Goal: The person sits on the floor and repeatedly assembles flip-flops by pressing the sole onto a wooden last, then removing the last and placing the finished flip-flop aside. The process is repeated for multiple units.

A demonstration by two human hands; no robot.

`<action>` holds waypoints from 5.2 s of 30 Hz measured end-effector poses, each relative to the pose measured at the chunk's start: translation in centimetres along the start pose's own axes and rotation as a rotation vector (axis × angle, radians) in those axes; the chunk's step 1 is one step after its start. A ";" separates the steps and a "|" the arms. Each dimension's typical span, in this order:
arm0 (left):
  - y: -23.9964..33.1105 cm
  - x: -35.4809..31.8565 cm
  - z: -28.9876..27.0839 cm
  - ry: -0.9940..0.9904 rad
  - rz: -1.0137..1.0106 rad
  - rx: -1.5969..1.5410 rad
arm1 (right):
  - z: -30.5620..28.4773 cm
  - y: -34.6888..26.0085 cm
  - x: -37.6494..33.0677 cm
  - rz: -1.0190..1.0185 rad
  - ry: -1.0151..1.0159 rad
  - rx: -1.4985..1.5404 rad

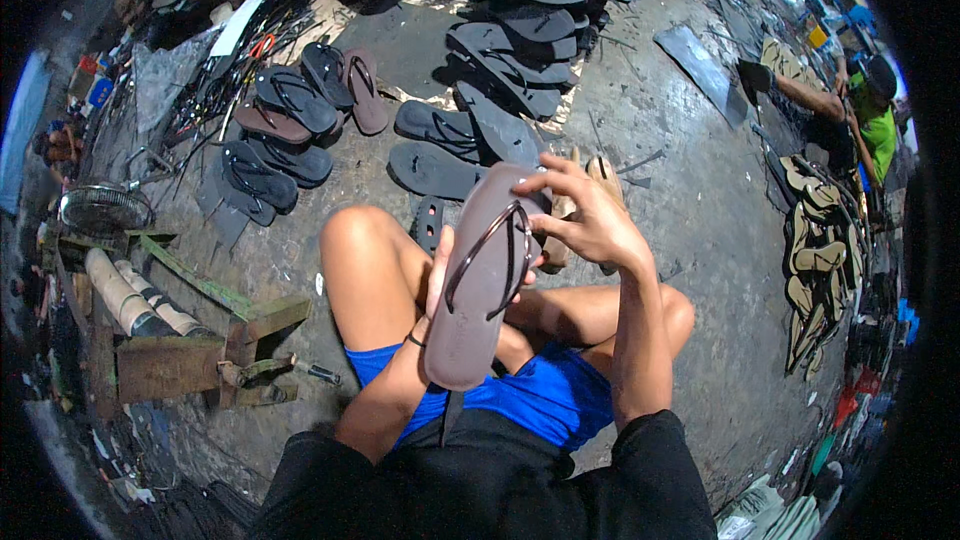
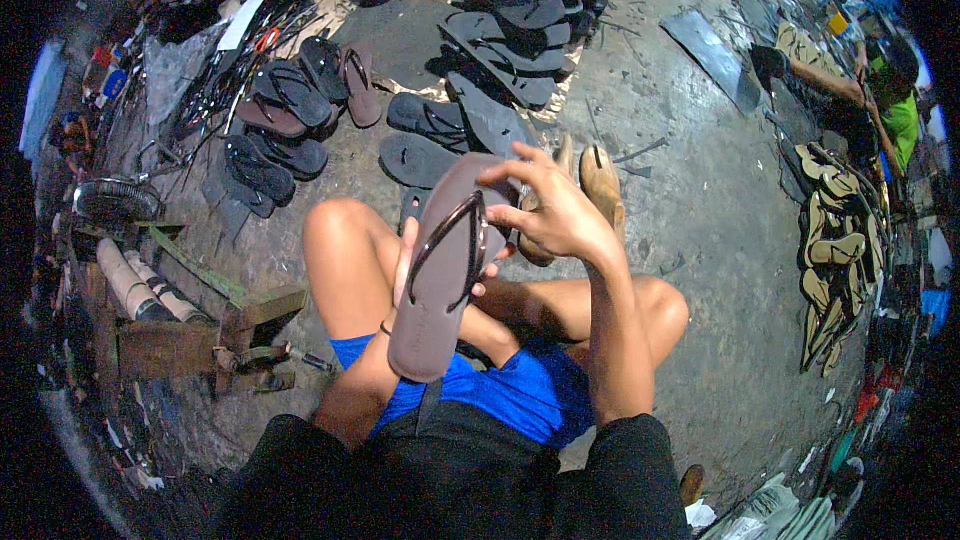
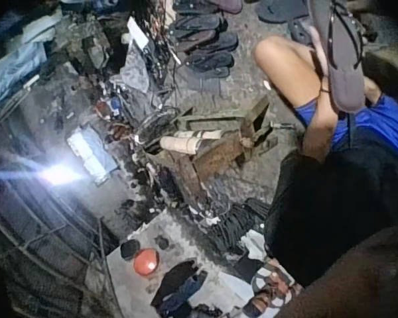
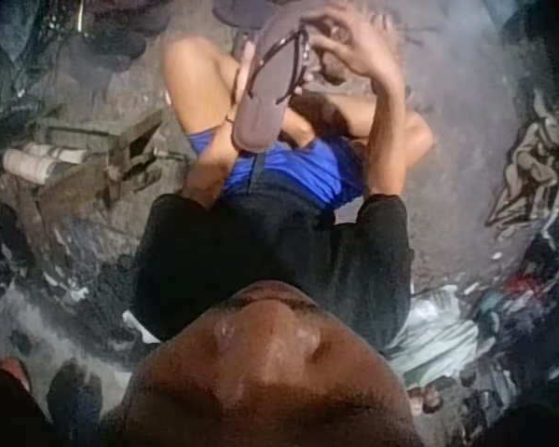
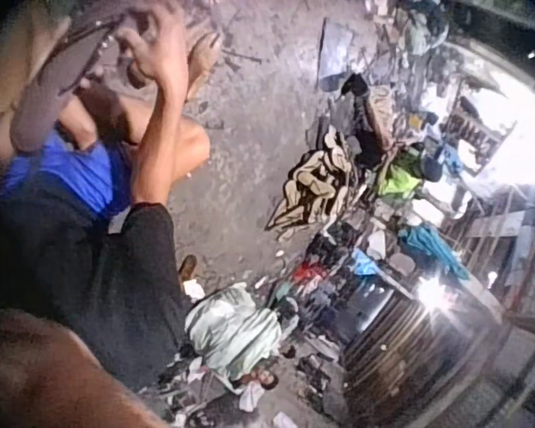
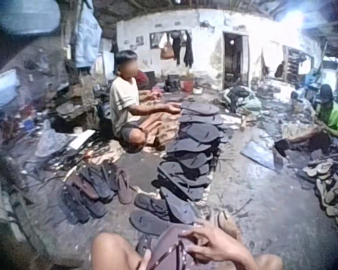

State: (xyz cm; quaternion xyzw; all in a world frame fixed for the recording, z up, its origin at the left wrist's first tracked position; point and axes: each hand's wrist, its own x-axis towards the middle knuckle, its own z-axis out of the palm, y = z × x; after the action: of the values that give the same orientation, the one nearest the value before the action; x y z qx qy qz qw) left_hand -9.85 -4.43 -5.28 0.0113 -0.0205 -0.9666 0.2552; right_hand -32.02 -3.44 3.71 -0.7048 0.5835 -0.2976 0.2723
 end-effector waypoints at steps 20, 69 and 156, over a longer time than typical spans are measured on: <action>18.6 0.6 4.6 0.619 1.002 1.633 | 12.5 21.5 8.7 0.795 0.837 0.976; 3.2 -8.6 11.4 0.318 0.553 1.729 | 5.9 -2.8 -3.4 -0.184 0.191 0.662; 1.0 -4.2 3.9 0.585 0.231 0.885 | 13.2 -9.0 -10.9 0.278 0.343 0.183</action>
State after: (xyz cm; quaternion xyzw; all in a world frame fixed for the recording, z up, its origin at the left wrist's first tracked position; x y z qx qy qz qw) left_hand -5.82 -3.14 -1.26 0.3837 -0.3548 -0.7878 0.3258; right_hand -17.90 9.28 0.25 -0.5293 0.6831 -0.4243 0.2705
